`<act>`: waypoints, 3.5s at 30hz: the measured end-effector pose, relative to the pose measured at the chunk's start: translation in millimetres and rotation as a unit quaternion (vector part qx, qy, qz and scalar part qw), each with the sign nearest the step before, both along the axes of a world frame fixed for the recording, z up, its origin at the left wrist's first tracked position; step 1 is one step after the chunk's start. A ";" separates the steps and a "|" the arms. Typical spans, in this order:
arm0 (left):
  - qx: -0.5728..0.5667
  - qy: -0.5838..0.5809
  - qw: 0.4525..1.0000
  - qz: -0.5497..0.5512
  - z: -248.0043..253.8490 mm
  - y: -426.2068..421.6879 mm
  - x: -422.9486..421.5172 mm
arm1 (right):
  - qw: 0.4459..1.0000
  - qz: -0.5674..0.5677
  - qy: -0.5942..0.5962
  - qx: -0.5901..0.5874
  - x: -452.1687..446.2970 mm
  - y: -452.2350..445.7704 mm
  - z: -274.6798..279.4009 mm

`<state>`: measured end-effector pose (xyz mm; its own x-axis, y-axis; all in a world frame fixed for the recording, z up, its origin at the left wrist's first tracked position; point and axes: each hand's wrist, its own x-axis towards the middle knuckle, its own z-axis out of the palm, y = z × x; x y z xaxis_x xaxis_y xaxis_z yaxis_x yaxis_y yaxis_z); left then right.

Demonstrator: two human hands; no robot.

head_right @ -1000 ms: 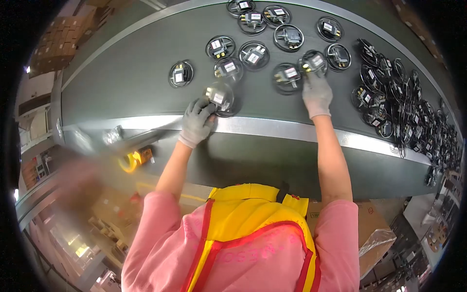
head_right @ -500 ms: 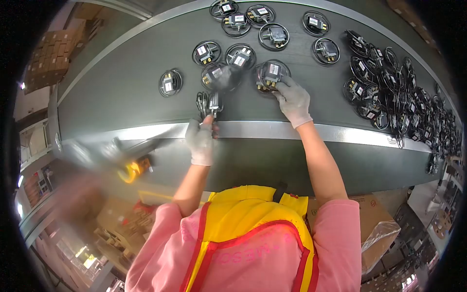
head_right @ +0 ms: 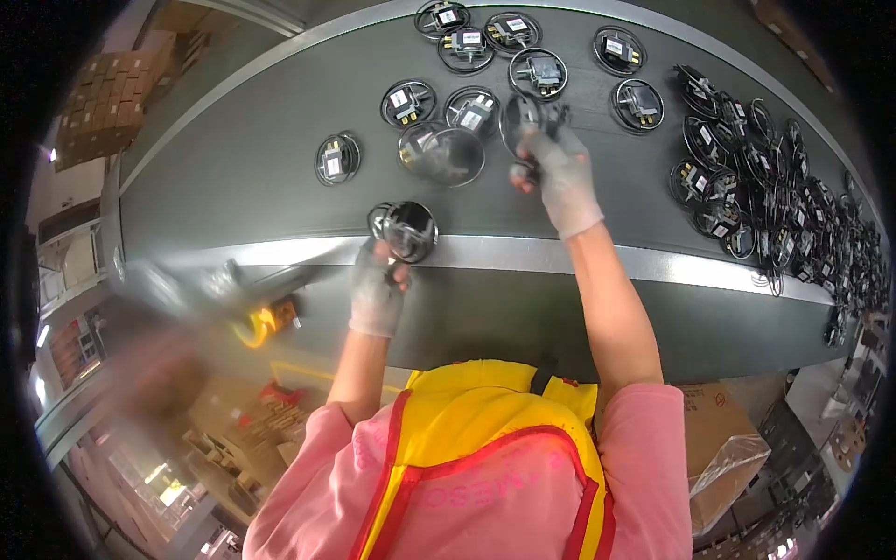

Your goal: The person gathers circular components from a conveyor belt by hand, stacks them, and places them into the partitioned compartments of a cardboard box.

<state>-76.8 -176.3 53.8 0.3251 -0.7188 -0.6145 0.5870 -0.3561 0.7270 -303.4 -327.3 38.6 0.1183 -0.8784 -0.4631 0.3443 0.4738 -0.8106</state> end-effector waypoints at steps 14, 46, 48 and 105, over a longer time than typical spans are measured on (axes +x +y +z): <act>0.029 -0.043 0.998 0.033 -5.1 -12.8 26.5 | 0.704 0.081 0.442 -0.549 99.9 -11.5 -36.6; -0.048 -0.156 0.986 0.020 -4.8 -61.0 112.4 | 0.811 0.013 0.506 -0.295 -37.4 12.7 -26.5; -0.088 -0.180 0.976 0.083 -8.8 -74.0 123.0 | 0.967 0.010 0.241 -0.082 -7.7 -8.2 11.1; -0.046 -0.823 0.551 -0.131 -61.8 -198.5 8.1 | 0.414 0.167 0.716 -0.538 79.2 -147.3 -77.7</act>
<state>-68.7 -374.8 -8.0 0.2653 -0.8769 0.4007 -0.9570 -0.1889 0.2203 -224.2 -474.6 -39.2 0.5966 -0.7131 0.3682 -0.7918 -0.5978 0.1252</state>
